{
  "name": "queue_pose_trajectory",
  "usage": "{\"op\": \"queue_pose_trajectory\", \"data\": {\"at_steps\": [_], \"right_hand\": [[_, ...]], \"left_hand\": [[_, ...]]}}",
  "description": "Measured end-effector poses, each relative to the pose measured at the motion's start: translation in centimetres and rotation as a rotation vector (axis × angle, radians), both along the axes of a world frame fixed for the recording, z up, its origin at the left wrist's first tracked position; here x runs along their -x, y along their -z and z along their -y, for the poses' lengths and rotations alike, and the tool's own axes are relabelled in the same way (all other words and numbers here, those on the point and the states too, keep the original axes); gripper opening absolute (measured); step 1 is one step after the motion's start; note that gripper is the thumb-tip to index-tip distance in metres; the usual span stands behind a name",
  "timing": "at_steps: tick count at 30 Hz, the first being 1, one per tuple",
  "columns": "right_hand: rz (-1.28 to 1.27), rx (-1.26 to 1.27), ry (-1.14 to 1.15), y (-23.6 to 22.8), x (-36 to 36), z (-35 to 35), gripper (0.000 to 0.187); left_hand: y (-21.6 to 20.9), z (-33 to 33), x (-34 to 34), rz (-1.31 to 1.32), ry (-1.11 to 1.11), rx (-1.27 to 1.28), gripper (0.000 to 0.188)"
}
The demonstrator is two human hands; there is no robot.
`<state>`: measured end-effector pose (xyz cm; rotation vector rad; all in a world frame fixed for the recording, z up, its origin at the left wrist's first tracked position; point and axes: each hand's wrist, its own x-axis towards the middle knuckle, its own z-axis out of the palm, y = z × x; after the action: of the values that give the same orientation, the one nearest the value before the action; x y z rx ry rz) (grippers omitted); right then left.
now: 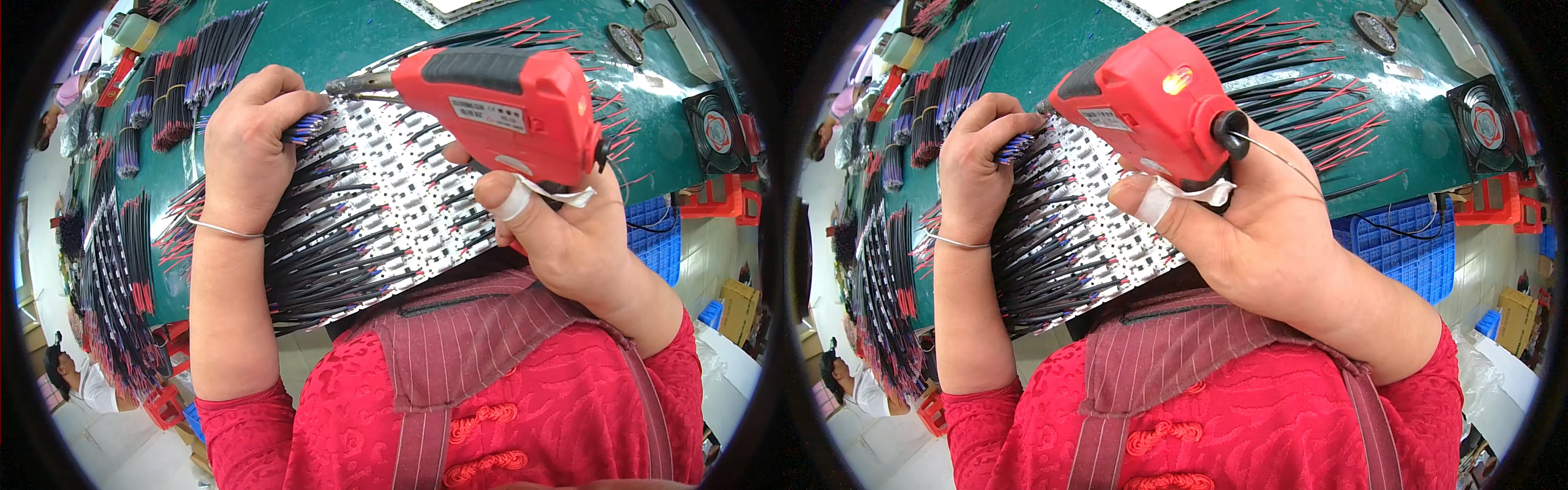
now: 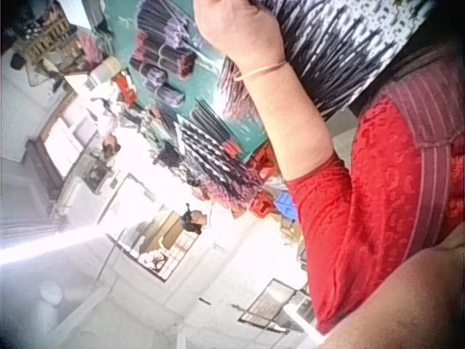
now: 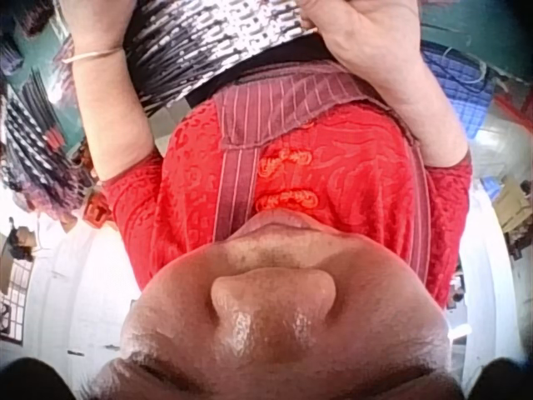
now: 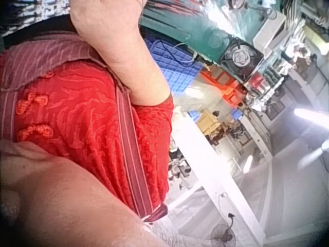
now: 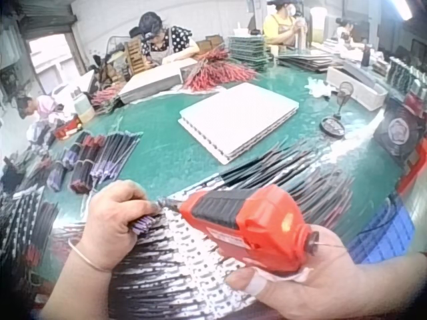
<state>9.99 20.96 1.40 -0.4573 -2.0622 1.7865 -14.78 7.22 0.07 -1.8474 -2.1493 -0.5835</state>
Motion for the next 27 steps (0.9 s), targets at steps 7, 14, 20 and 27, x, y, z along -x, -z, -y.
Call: {"op": "queue_pose_trajectory", "data": {"at_steps": [7, 14, 20, 27], "right_hand": [[0.02, -0.024, -0.006, 0.0, 0.1, 0.0, 0.036], [-0.019, -0.036, 0.005, 0.2, 0.2, 0.0, 0.03], [-0.075, -0.055, 0.033, 0.7, 0.5, 0.0, 0.028], [-0.106, 0.085, 0.056, 0.1, 0.2, 0.0, 0.032]], "left_hand": [[-0.1, 0.0, 0.1, 0.008, 0.003, 0.008, 0.043], [-0.1, 0.0, 0.1, -0.027, 0.016, 0.01, 0.041], [-0.1, 0.0, -0.1, -0.033, 0.012, 0.02, 0.041], [-0.3, 0.0, -0.2, -0.067, 0.001, 0.041, 0.041]]}}
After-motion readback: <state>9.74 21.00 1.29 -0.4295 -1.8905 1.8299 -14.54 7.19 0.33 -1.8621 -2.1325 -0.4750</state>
